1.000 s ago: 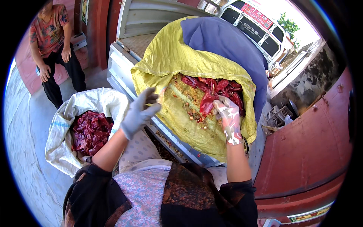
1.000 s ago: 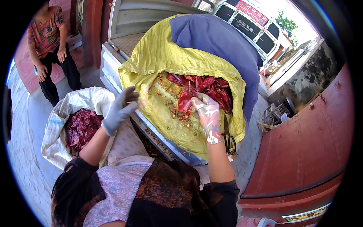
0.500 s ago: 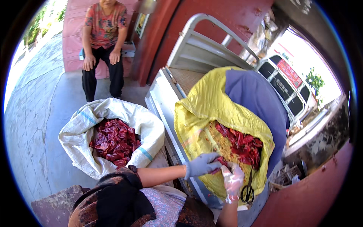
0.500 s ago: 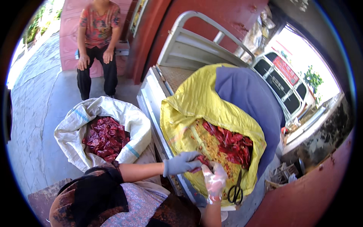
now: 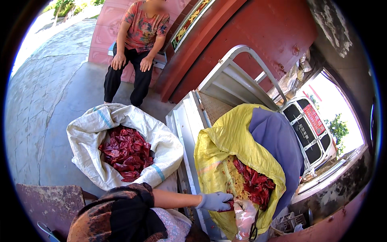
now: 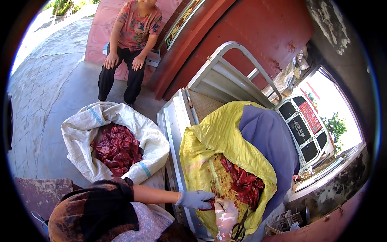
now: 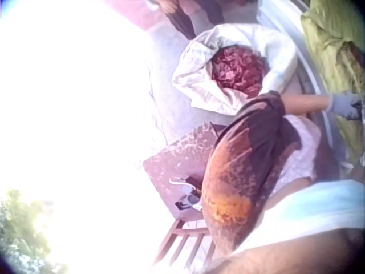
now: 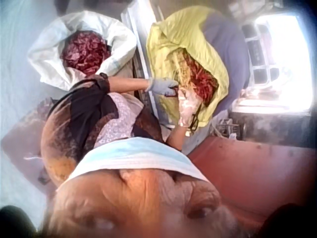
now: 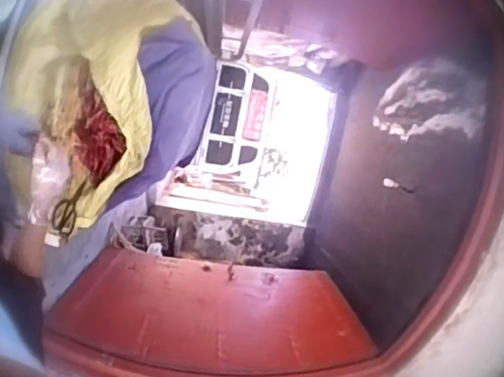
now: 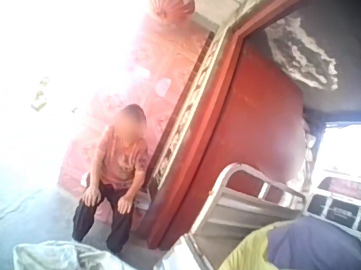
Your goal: The person picks up red peppers from a large yellow bag, trims the stems using scissors, and places the trimmed peppers into a white bag.
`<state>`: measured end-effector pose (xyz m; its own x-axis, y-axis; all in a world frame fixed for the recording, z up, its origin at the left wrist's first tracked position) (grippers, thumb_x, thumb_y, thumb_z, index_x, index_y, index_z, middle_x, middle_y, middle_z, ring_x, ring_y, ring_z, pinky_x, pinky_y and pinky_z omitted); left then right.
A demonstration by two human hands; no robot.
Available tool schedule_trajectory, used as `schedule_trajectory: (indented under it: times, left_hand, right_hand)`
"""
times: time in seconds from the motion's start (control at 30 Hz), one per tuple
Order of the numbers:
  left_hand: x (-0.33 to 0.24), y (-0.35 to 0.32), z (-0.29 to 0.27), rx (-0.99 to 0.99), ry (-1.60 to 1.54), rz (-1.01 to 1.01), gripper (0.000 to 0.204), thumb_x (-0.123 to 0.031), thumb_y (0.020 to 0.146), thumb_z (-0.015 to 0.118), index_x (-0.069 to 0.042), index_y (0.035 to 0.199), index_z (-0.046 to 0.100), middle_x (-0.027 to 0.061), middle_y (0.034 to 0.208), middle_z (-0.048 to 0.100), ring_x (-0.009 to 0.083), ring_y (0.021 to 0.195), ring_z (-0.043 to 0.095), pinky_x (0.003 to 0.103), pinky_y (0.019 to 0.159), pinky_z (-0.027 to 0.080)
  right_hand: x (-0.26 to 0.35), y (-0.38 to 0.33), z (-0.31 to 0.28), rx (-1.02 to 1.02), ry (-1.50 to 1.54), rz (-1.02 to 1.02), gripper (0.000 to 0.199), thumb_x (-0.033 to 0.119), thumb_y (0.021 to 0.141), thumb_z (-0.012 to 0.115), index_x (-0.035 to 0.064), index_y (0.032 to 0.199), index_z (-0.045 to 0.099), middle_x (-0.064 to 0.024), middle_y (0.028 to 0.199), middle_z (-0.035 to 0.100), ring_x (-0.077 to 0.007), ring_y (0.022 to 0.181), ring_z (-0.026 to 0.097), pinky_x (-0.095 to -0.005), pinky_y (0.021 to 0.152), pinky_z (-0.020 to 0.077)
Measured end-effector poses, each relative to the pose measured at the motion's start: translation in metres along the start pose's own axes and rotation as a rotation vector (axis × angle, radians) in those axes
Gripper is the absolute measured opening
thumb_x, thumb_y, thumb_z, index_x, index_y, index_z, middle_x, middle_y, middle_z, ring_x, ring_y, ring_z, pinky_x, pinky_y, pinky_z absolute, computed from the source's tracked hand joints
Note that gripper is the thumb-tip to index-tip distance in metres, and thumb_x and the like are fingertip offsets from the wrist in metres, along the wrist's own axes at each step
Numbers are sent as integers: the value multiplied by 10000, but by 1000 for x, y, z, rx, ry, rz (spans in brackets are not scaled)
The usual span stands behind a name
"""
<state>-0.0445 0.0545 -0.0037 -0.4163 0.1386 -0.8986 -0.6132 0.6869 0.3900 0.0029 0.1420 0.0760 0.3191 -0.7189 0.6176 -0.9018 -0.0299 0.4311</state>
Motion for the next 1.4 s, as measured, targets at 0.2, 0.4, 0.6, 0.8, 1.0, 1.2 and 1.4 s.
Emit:
schedule_trajectory:
  times: [0.2,0.4,0.6,0.8,1.0,1.2,1.4]
  left_hand:
    - [6,4,18,102,-480,-41,251,-142,810,573,-70,1041,509,3,675,494,91,598,480,237,524,388]
    - [3,-9,31,314,-526,-225,199,-188,834,606,-65,986,571,1,656,535,82,588,490,242,503,385]
    - [-17,-2,20,166,-186,87,262,-235,849,603,-46,1029,580,79,716,578,139,638,511,307,590,426]
    - [-25,3,-1,99,-95,172,474,-228,855,585,-78,1284,448,45,750,575,101,641,469,275,602,428]
    - [-15,6,-6,-1,-277,65,150,-148,840,608,1,853,618,-29,605,430,49,578,376,247,507,352]
    - [-13,5,-3,-12,-315,-87,117,-121,839,558,-23,778,574,-44,662,485,46,620,422,224,550,370]
    - [-20,4,-7,-73,-339,-31,124,-115,829,545,-23,750,568,-38,650,484,48,619,424,229,546,370]
  right_hand:
    - [22,-8,0,-47,-141,-165,103,-20,723,665,0,823,646,-123,797,653,-206,733,638,-287,677,486]
    - [14,-18,4,-32,-181,-190,88,4,737,654,-14,822,644,-125,793,663,-188,689,637,-276,645,485]
    - [-26,-31,-4,-169,180,153,107,13,757,624,-14,860,632,-99,773,636,-145,639,586,-252,582,447]
    - [-26,-15,23,-74,992,385,156,116,812,598,-14,894,628,-3,668,546,-65,540,477,-204,471,335]
    - [-27,-13,24,-138,893,533,270,219,852,568,-19,971,614,48,637,471,-29,512,393,-182,442,300]
    - [-37,-13,33,-23,1090,593,295,253,879,547,-19,978,608,47,655,474,-23,521,386,-177,448,293]
    - [-45,-14,44,-48,1295,595,302,241,890,536,-28,1018,586,62,669,421,-19,542,332,-176,448,256]
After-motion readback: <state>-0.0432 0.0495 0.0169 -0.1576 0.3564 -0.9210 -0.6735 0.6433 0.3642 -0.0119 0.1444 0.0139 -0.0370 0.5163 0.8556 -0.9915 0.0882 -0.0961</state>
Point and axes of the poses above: each hand's wrist, its own y-axis towards the middle knuckle, its own z-axis out of the palm, x = y × z, the point moved 8 cm from there along y, towards the middle knuckle
